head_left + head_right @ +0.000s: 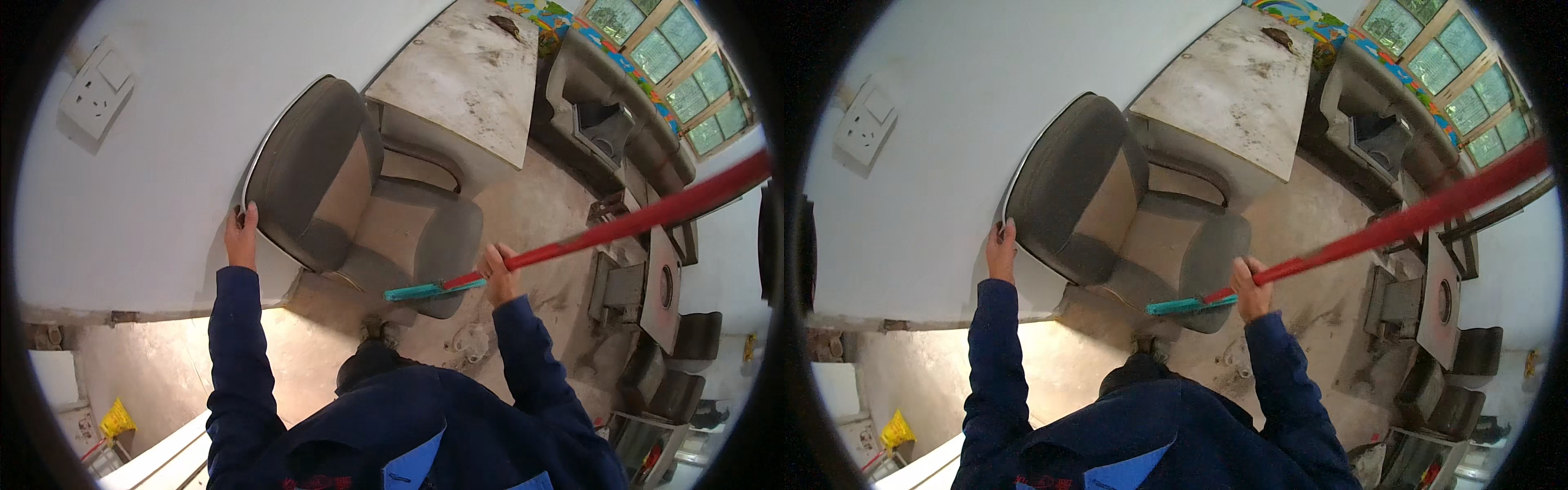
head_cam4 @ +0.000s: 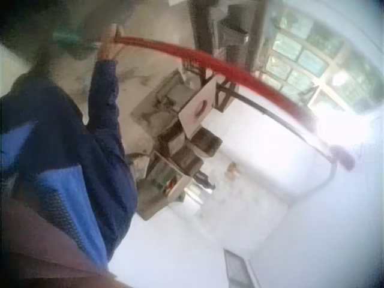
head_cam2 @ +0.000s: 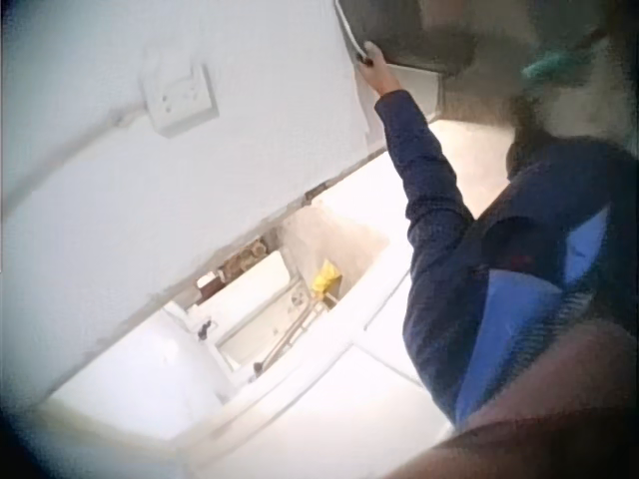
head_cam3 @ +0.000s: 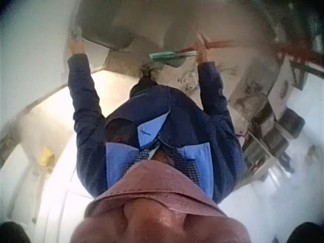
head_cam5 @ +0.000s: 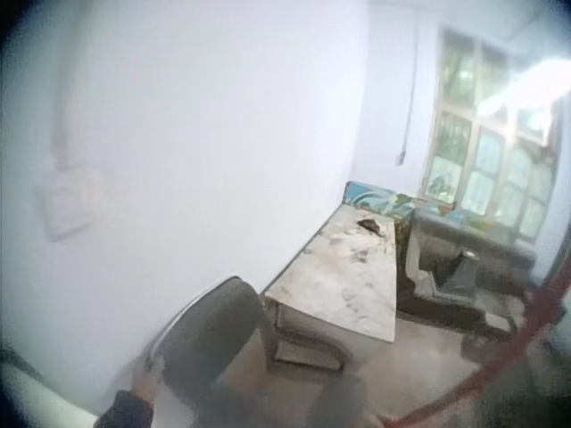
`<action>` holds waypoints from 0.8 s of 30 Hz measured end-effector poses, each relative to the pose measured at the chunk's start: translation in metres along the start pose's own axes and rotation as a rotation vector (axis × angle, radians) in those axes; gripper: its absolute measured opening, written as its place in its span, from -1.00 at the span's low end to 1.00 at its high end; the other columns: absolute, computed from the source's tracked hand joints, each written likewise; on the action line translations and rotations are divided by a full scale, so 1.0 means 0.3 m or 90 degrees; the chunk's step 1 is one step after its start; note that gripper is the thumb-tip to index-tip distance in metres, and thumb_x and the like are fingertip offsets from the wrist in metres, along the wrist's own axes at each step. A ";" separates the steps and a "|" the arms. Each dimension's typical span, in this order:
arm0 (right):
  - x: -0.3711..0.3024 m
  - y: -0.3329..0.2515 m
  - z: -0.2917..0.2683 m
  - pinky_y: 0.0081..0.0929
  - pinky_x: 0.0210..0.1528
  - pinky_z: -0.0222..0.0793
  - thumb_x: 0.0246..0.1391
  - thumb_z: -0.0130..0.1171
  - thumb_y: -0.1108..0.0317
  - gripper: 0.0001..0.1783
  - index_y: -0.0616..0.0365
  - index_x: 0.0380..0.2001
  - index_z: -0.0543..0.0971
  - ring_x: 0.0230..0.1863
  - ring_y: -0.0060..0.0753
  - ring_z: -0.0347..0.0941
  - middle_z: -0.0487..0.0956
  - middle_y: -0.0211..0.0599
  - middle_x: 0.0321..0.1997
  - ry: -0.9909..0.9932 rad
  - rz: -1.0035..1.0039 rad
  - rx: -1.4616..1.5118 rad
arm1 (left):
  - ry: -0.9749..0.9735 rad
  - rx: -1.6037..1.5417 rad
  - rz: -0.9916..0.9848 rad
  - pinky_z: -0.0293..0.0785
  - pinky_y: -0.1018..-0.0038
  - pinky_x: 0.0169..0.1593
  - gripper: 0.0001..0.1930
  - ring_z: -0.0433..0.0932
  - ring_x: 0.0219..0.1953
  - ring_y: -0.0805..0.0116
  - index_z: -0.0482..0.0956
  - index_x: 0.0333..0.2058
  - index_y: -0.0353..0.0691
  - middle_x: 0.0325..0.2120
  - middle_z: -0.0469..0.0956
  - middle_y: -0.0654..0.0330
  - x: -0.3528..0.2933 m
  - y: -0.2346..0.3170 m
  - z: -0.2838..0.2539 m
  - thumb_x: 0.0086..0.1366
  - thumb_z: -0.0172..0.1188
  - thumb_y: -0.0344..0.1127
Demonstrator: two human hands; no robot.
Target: The person sweeps a dusty floor with a broom, moving a chair and sofa cushions aside to reach under furniture. They continue sweeping around tables and chairs, gathering debris into a pile.
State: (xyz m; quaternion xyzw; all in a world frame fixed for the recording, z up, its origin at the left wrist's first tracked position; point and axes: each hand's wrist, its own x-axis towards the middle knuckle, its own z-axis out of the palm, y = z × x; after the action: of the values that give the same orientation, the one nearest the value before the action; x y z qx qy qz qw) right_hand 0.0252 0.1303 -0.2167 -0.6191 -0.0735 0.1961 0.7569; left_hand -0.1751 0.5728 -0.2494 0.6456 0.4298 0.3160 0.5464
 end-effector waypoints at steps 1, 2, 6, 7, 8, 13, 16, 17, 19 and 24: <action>-0.012 -0.011 -0.025 -0.56 -0.57 0.03 0.19 0.10 0.31 -0.61 0.02 -0.66 0.22 -0.66 -0.64 0.08 0.17 -0.55 -0.70 0.022 -0.019 -0.015 | -0.024 -0.039 -0.016 0.33 0.40 0.14 -0.26 0.48 0.02 0.23 0.37 0.15 -0.45 0.07 0.46 0.00 0.025 0.012 0.026 0.24 0.29 0.09; -0.038 -0.026 -0.040 -0.55 -0.57 0.03 0.20 0.10 0.30 -0.61 0.02 -0.66 0.22 -0.67 -0.64 0.08 0.17 -0.55 -0.71 0.046 -0.036 -0.027 | -0.021 -0.023 0.004 0.30 0.43 0.15 -0.27 0.47 0.03 0.26 0.40 0.13 -0.45 0.04 0.49 0.02 0.040 0.020 0.053 0.25 0.27 0.10; -0.101 -0.049 -0.118 -0.56 -0.58 -0.02 0.20 0.11 0.31 -0.59 -0.02 -0.66 0.20 -0.68 -0.67 0.06 0.14 -0.59 -0.71 0.162 -0.047 -0.072 | 0.004 -0.030 0.011 0.37 0.41 0.08 -0.28 0.50 -0.05 0.27 0.54 -0.03 -0.49 -0.12 0.58 0.03 0.059 0.009 0.100 0.26 0.19 0.22; -0.115 -0.057 -0.141 -0.54 -0.58 0.00 0.21 0.09 0.31 -0.60 -0.01 -0.67 0.20 -0.69 -0.64 0.07 0.15 -0.57 -0.72 0.195 -0.041 -0.106 | 0.026 0.004 -0.023 0.39 0.40 0.04 -0.27 0.51 -0.10 0.26 0.56 -0.07 -0.51 -0.17 0.60 0.02 0.062 -0.007 0.099 0.27 0.16 0.24; -0.119 -0.014 -0.211 -0.56 -0.61 -0.03 0.20 0.13 0.30 -0.59 -0.02 -0.67 0.21 -0.70 -0.66 0.04 0.14 -0.59 -0.72 0.222 -0.060 -0.065 | 0.045 0.038 -0.055 0.40 0.39 0.00 -0.26 0.53 -0.14 0.25 0.58 -0.12 -0.52 -0.22 0.61 0.01 0.071 -0.032 0.097 0.27 0.14 0.26; -0.152 0.018 -0.342 -0.59 -0.65 -0.02 0.20 0.18 0.24 -0.58 -0.03 -0.65 0.24 -0.73 -0.68 0.03 0.15 -0.62 -0.72 0.331 -0.090 -0.105 | 0.034 0.227 0.121 0.40 0.32 -0.26 -0.24 0.49 -0.37 0.27 0.58 -0.31 -0.57 -0.42 0.60 -0.01 -0.157 0.078 0.173 0.31 0.04 0.28; -0.117 0.018 -0.383 -0.58 -0.64 0.02 0.19 0.19 0.19 -0.57 -0.03 -0.65 0.24 -0.72 -0.68 0.07 0.16 -0.61 -0.72 0.353 -0.063 -0.097 | 0.038 0.180 0.115 0.35 0.36 -0.33 -0.31 0.39 -0.44 0.35 0.53 -0.38 -0.52 -0.55 0.50 0.10 -0.300 0.132 0.197 0.34 0.04 0.22; -0.108 0.001 -0.382 -0.57 -0.64 0.03 0.19 0.19 0.17 -0.55 -0.04 -0.66 0.22 -0.71 -0.68 0.08 0.17 -0.61 -0.71 0.364 -0.055 -0.116 | 0.039 0.170 0.102 0.34 0.36 -0.34 -0.32 0.37 -0.45 0.37 0.53 -0.39 -0.52 -0.57 0.47 0.13 -0.349 0.132 0.200 0.35 0.04 0.21; -0.108 -0.002 -0.405 -0.56 -0.63 0.05 0.19 0.18 0.14 -0.54 -0.05 -0.67 0.22 -0.70 -0.68 0.10 0.18 -0.60 -0.71 0.362 -0.049 -0.144 | 0.046 0.194 0.114 0.31 0.35 -0.37 -0.37 0.36 -0.47 0.38 0.52 -0.42 -0.49 -0.60 0.46 0.13 -0.435 0.146 0.190 0.38 0.03 0.15; -0.067 -0.010 -0.573 -0.57 -0.62 0.08 0.20 0.16 0.14 -0.57 -0.01 -0.66 0.27 -0.69 -0.66 0.16 0.22 -0.57 -0.72 0.312 -0.092 -0.162 | 0.034 0.305 0.078 0.28 0.35 -0.44 -0.43 0.31 -0.55 0.40 0.50 -0.49 -0.46 -0.65 0.43 0.14 -0.728 0.144 0.174 0.40 0.05 0.06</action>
State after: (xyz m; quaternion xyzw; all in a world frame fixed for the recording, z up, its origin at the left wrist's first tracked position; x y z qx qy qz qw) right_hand 0.0685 -0.0340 -0.2494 -0.7313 0.0440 -0.0245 0.6802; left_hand -0.2144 0.3520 -0.2042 0.7729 0.4669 0.2546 0.3463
